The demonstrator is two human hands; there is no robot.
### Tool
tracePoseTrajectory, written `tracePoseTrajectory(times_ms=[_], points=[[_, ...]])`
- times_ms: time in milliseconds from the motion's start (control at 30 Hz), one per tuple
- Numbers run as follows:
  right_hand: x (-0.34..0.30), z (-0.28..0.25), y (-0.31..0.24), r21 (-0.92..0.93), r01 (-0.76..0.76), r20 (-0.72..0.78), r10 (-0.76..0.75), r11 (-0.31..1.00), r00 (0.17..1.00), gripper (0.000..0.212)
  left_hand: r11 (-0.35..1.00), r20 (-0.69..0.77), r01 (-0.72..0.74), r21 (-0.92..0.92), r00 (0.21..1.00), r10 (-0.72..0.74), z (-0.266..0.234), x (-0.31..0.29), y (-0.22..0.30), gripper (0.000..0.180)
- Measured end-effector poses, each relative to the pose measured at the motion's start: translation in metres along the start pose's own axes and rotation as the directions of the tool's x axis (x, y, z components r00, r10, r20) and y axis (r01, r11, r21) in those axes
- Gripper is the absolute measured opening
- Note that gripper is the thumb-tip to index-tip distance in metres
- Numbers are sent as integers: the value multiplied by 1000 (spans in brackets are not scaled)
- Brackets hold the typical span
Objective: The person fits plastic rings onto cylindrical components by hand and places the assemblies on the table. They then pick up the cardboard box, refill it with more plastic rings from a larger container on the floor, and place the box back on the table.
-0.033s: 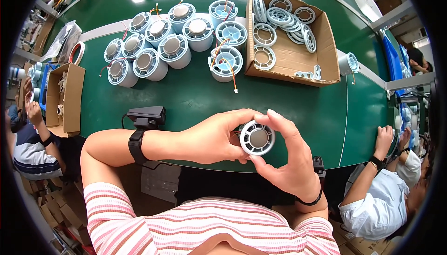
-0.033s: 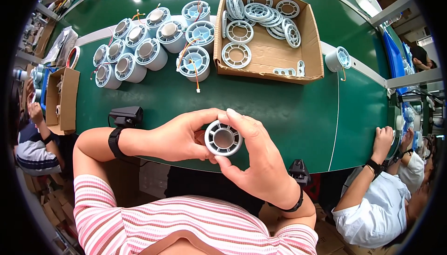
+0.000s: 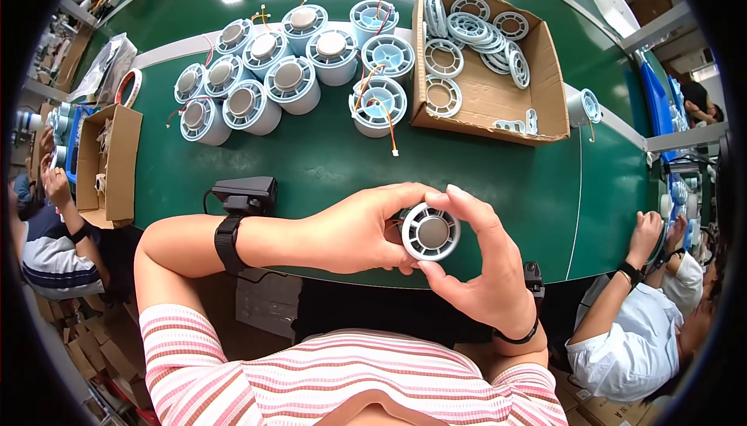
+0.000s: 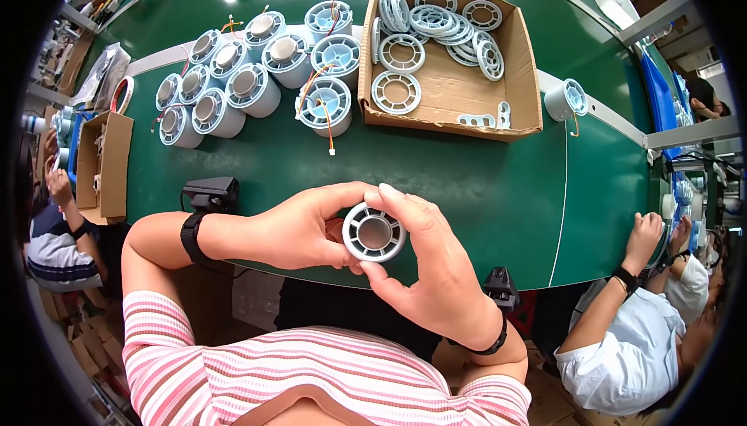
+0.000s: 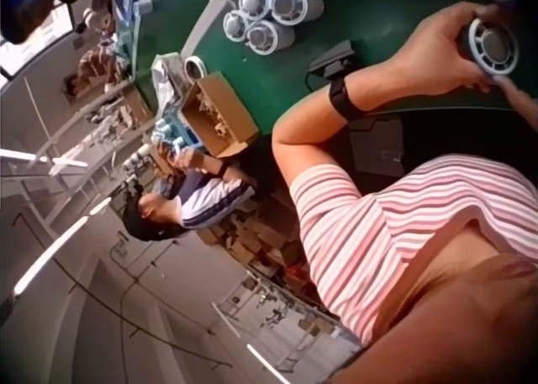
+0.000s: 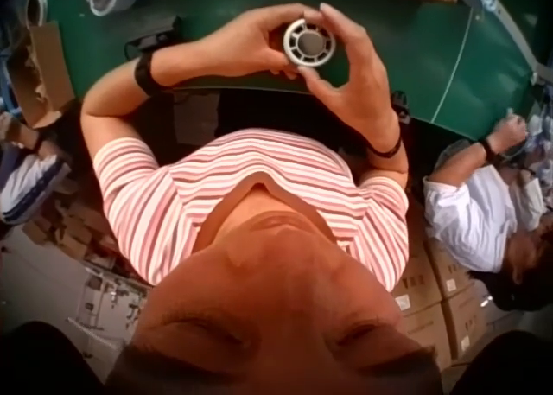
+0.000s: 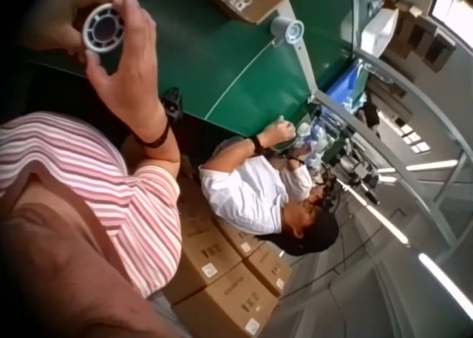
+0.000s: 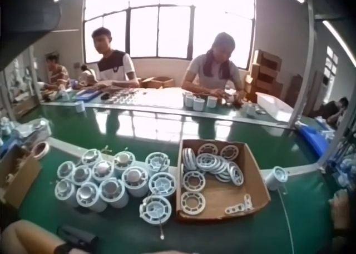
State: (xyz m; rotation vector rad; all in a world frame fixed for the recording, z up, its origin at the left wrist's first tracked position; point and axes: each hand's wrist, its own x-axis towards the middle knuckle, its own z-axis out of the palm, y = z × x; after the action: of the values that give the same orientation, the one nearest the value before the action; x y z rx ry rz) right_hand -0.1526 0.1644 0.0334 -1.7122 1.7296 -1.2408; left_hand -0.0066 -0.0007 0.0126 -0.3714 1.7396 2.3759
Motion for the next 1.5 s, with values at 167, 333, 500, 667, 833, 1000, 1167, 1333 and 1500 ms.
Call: tracePoseTrajectory(times_ms=[167,333,500,667,833,1000,1167,1333,1500], points=[[-1,-4,4,41,-20,44,18,999,999,77,999,30,28,-17,999,-28,-6,1,-6,68],[3,-14,6,-15,22,119,-20,1000,993,72,995,144,-38,90,989,24,-14,2,-4,70],[2,-11,11,48,29,105,-34,998,994,70,983,139,-80,166,989,57,-14,3,-3,67],[1,-11,14,61,39,91,-44,997,995,70,982,87,-120,145,990,109,-13,3,-8,65],[6,-20,13,40,30,162,-36,999,986,70,974,84,-138,179,989,125,-11,2,-8,64],[8,-21,15,101,6,180,-24,995,983,68,961,89,-171,218,984,155,-10,3,-9,64],[8,-24,11,89,-21,188,4,996,982,68,961,103,-187,205,980,169,-11,3,-9,65],[8,-25,12,29,-34,220,27,999,975,69,997,199,-66,-42,977,73,-18,0,-2,66],[9,-25,10,-20,-26,229,30,999,973,69,901,201,309,-303,945,-257,-19,3,8,65]])
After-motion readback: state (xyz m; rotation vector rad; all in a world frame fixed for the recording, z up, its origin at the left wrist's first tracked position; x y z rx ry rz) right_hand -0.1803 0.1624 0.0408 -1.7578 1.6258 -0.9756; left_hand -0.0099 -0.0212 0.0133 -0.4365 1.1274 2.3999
